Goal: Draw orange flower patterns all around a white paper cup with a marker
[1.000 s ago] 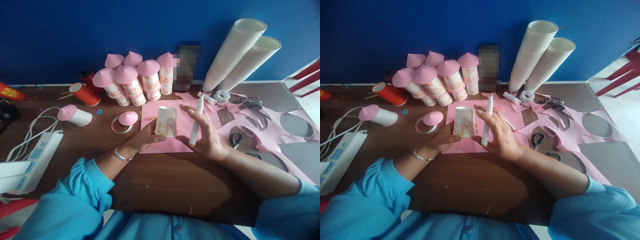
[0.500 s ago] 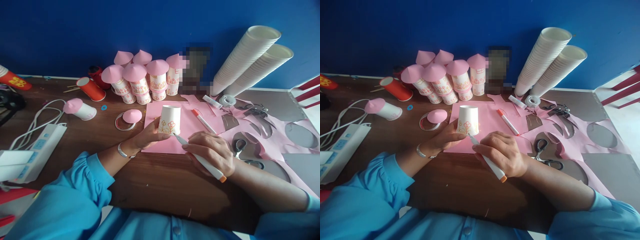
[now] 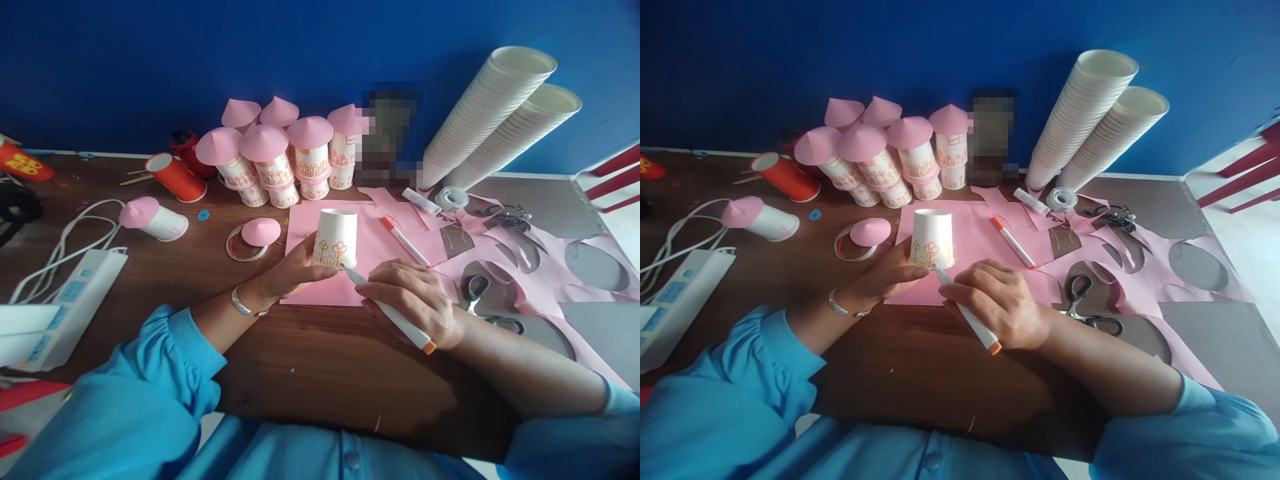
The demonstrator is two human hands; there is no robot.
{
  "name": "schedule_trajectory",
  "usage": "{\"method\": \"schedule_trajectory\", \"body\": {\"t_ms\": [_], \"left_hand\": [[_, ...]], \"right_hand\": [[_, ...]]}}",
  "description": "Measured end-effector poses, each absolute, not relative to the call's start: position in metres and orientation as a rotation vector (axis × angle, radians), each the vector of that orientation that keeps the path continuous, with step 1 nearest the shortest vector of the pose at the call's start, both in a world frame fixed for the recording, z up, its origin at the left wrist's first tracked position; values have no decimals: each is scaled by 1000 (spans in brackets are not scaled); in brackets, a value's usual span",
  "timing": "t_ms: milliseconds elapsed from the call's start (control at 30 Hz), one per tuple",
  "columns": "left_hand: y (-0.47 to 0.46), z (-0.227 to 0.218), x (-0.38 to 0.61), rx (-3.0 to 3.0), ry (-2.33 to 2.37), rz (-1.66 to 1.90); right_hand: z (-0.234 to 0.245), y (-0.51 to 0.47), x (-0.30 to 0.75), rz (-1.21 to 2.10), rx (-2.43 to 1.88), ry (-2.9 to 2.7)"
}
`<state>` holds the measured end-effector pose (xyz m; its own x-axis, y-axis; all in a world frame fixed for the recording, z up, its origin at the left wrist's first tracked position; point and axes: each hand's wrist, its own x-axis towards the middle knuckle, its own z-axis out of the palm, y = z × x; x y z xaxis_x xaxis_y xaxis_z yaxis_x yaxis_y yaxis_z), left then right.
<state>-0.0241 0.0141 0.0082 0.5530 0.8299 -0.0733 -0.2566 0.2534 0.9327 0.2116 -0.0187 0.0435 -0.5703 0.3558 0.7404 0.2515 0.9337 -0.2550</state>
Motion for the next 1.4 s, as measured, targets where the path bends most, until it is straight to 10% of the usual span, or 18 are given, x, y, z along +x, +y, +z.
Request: {"method": "schedule_trajectory", "body": {"t_ms": [1400], "left_hand": [[13,4,-26,1009,571,846]], "right_hand": [[49,-19,212,201,-491,-2144]]}}
